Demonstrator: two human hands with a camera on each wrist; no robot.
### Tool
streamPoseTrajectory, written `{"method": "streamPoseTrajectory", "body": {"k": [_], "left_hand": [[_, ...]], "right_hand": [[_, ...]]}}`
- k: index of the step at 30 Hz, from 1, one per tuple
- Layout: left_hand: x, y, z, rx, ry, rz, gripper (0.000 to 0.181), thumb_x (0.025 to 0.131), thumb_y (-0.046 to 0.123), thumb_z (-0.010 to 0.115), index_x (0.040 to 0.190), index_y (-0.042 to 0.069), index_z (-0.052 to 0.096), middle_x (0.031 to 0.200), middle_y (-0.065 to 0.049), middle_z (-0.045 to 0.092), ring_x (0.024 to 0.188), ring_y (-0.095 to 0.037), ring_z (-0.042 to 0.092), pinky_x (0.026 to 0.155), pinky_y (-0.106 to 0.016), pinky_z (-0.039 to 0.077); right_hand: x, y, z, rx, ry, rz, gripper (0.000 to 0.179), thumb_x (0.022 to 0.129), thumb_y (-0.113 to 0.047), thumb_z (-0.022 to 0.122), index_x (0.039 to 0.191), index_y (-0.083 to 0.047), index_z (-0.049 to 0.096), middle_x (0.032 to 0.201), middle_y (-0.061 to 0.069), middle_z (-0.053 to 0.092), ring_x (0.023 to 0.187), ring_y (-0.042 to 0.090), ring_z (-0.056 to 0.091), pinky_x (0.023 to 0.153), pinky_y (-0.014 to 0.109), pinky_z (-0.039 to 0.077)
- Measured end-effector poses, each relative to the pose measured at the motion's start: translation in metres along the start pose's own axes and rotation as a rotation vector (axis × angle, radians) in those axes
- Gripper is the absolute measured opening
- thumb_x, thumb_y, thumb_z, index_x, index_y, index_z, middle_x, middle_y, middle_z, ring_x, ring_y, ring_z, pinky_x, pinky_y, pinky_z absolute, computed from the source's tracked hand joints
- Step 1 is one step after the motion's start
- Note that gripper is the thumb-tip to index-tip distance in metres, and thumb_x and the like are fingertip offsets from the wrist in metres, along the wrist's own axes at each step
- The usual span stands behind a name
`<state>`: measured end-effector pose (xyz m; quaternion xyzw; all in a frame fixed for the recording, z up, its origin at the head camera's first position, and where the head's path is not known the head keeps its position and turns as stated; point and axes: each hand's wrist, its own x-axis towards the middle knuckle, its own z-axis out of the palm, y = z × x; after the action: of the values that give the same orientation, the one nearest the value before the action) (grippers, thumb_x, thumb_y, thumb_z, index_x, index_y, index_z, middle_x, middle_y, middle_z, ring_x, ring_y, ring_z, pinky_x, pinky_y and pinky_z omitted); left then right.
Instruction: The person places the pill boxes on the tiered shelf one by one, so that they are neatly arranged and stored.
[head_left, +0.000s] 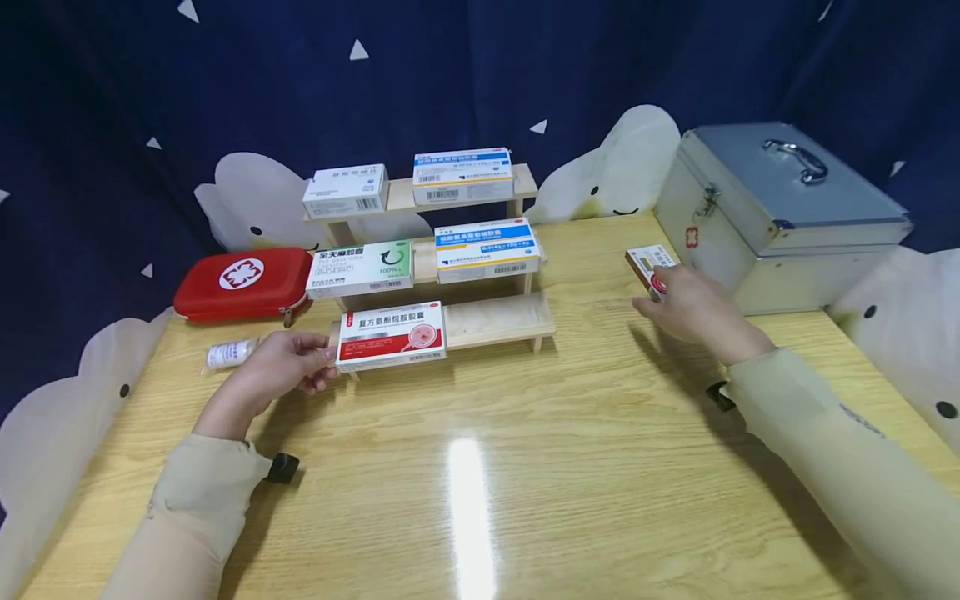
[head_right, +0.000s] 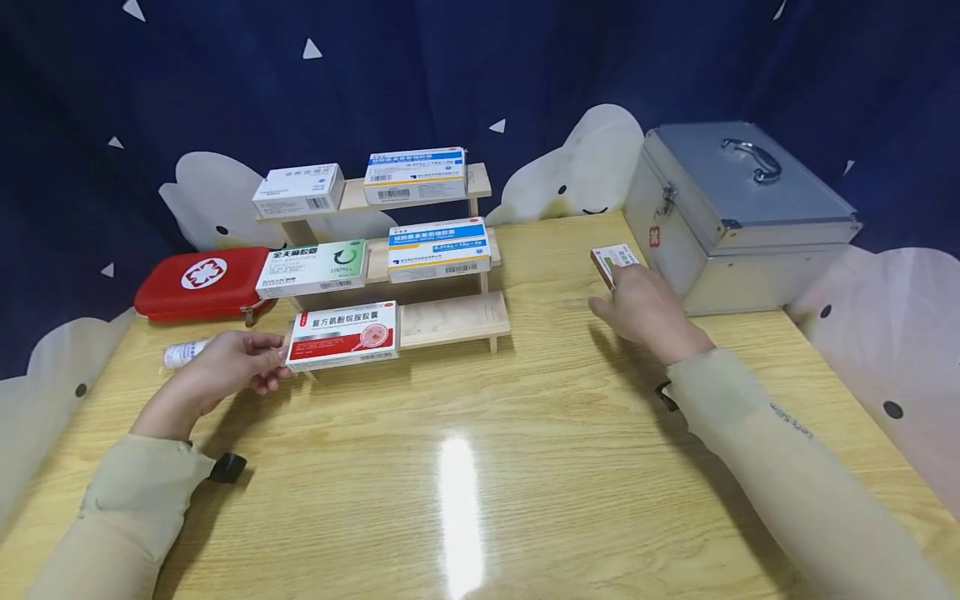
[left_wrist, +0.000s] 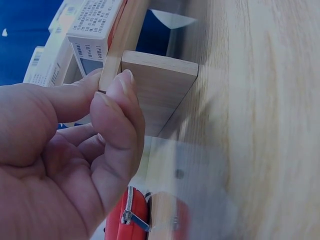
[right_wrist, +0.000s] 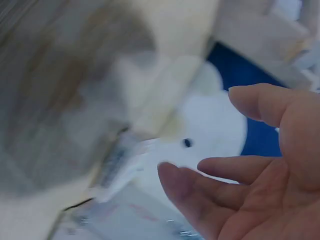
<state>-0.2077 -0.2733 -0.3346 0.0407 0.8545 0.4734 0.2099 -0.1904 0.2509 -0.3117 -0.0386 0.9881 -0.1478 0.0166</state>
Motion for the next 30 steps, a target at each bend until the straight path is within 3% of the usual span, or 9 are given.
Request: {"method": "streamPoseTrajectory", "body": {"k": [4, 6, 13, 21, 30], "left_hand": [[0.001, -0.003, 0.001, -0.01, -0.001, -0.01, 0.04, 0.102, 0.012, 0.056, 0.133, -0.012, 0.047, 0.085, -0.01, 0.066, 0.069, -0.017, 0.059, 0.062, -0.029, 0.054], [0.001, -0.004, 0.001, -0.014, -0.001, -0.01, 0.04, 0.102, 0.012, 0.056, 0.132, -0.012, 0.047, 0.084, -0.01, 0.066, 0.068, -0.016, 0.059, 0.062, -0.029, 0.054], [0.001, -0.004, 0.0, -0.005, 0.002, -0.001, 0.04, 0.102, 0.012, 0.056, 0.132, -0.012, 0.048, 0.084, -0.01, 0.066, 0.068, -0.017, 0.059, 0.062, -0.029, 0.054], [0.001, -0.003, -0.001, 0.001, 0.001, -0.008, 0.04, 0.102, 0.012, 0.057, 0.133, -0.012, 0.048, 0.086, -0.011, 0.066, 0.07, -0.018, 0.059, 0.064, -0.029, 0.054], [0.0, -0.002, -0.002, 0.009, 0.001, -0.012, 0.044, 0.101, 0.013, 0.058, 0.136, -0.011, 0.046, 0.091, -0.014, 0.066, 0.071, -0.019, 0.059, 0.065, -0.029, 0.054]], "right_hand": [[0.01, 0.021, 0.008, -0.011, -0.009, 0.057, 0.053, 0.096, -0.033, 0.058, 0.119, 0.014, 0.052, 0.092, 0.025, 0.055, 0.077, 0.037, 0.052, 0.067, 0.049, 0.044], [0.013, 0.027, 0.011, -0.028, 0.0, 0.065, 0.048, 0.096, -0.034, 0.058, 0.11, 0.012, 0.053, 0.085, 0.021, 0.053, 0.072, 0.034, 0.051, 0.061, 0.044, 0.042], [0.022, 0.034, 0.013, -0.073, -0.015, 0.087, 0.043, 0.095, -0.036, 0.058, 0.096, 0.007, 0.052, 0.084, 0.02, 0.052, 0.071, 0.034, 0.051, 0.06, 0.045, 0.042], [0.029, 0.036, 0.015, -0.131, -0.028, 0.103, 0.044, 0.094, -0.034, 0.058, 0.101, 0.009, 0.053, 0.088, 0.023, 0.055, 0.075, 0.036, 0.054, 0.063, 0.05, 0.045], [0.032, 0.04, 0.02, -0.119, 0.005, 0.076, 0.036, 0.091, -0.025, 0.064, 0.104, 0.007, 0.054, 0.087, 0.021, 0.057, 0.075, 0.035, 0.054, 0.062, 0.049, 0.044]]}}
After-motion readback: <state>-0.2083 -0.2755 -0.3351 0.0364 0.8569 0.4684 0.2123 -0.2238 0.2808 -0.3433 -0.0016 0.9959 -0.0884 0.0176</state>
